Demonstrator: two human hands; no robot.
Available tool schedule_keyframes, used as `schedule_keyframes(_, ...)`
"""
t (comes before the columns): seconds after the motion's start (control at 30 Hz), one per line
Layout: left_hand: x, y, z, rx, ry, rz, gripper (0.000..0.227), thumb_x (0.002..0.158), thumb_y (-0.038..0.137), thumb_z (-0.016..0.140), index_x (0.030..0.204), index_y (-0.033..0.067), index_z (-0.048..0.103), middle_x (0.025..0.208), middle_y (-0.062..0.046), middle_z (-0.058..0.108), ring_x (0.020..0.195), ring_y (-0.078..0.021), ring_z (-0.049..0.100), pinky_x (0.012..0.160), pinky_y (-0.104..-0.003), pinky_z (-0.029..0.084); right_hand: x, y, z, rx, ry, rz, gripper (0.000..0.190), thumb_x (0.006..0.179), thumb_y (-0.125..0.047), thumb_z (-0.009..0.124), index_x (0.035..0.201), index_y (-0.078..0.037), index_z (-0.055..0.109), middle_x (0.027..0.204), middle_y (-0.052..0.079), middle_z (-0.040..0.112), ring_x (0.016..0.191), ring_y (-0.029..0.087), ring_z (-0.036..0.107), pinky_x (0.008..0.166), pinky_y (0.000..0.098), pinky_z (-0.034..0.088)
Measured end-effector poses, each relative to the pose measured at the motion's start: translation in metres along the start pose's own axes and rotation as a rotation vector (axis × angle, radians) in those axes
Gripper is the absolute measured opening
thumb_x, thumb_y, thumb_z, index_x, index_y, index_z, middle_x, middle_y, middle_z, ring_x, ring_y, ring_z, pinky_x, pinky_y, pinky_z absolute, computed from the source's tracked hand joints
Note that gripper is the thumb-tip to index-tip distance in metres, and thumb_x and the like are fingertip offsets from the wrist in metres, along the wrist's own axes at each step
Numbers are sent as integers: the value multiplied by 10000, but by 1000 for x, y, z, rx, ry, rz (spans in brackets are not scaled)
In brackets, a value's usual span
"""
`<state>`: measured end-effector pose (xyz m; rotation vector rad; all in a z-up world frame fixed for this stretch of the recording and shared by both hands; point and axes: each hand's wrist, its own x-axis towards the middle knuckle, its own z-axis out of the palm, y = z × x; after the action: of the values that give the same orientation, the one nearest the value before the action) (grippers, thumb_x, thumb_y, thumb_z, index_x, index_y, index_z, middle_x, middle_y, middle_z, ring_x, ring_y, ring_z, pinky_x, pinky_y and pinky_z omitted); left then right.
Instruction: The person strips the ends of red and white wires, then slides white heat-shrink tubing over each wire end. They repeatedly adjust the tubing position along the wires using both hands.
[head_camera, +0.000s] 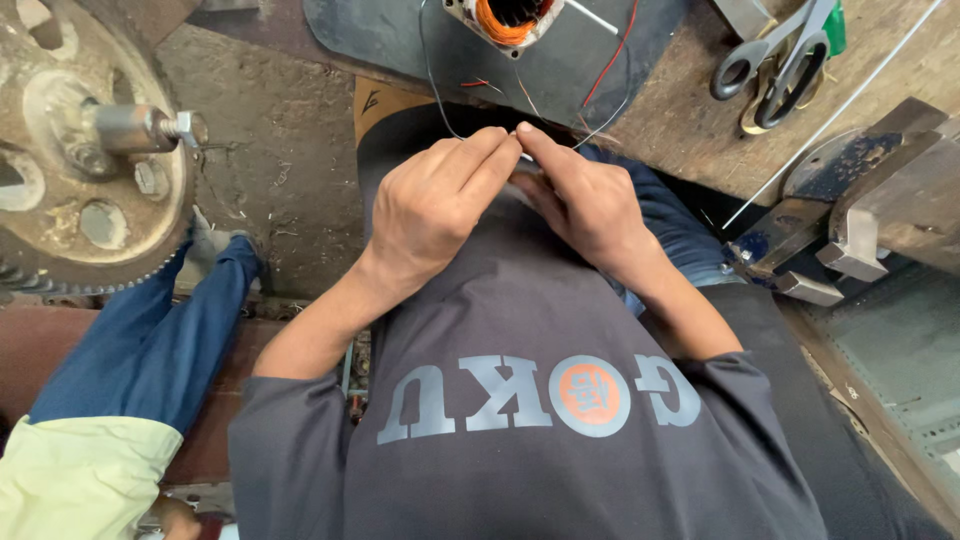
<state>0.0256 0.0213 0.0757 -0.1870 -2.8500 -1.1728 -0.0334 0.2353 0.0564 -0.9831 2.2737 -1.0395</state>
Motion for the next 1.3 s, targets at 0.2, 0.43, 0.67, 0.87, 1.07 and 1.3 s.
schedule_keyframes(0.2, 6, -23, -9, 45, -1, -21, 318, 897, 37, 719, 1212, 3, 694, 1190, -58, 677, 955, -207, 694, 807, -314, 570, -15, 16, -6, -81, 118, 154, 361, 1047, -3, 765, 1358, -36, 586, 1156, 115, 766, 956, 250, 777, 810, 311, 616)
schedule_keyframes(0.43, 10, -35, 3, 87, 57, 147, 241, 952, 27, 737, 1188, -9, 711, 1173, -67, 618, 991, -203, 677, 813, -306, 574, -5, -38, -33, -283, 62, 194, 340, 987, -139, 801, 1265, -7, 657, 1101, 148, 725, 882, 304, 719, 746, 375, 565)
schedule_keyframes(0.67, 2, -45, 20, 143, 110, 374, 176, 970, 3, 714, 1145, 9, 712, 1225, -79, 620, 1104, -228, 658, 895, -341, 606, 52, -19, -14, 415, -27, 299, 252, 1120, -134, 586, 1322, 17, 593, 1181, 134, 697, 1072, 229, 685, 978, 322, 547)
schedule_keyframes(0.87, -4, -59, 14, -121, 209, 206, 313, 988, -9, 786, 1274, 59, 679, 1290, -57, 644, 1074, -223, 675, 873, -361, 593, 38, -4, -4, 756, -94, 577, 149, 1127, -91, 588, 1213, 14, 649, 1038, 12, 677, 915, 51, 592, 815, 220, 503)
schedule_keyframes(1.07, 14, -69, 24, -316, 188, 45, 360, 993, 46, 857, 1308, 64, 683, 1334, -60, 673, 1021, -215, 728, 832, -321, 596, 32, -4, -11, 816, 14, 601, 117, 1132, -62, 612, 1199, 16, 668, 1113, 22, 695, 997, 48, 618, 910, 209, 502)
schedule_keyframes(1.3, 31, -74, 27, -327, 118, 141, 361, 927, 18, 819, 1263, 84, 703, 1237, -36, 694, 990, -220, 707, 837, -327, 585, 30, -5, -10, 868, 75, 668, 115, 1115, -55, 620, 1176, 23, 678, 1093, 9, 722, 1012, 43, 643, 925, 203, 518)
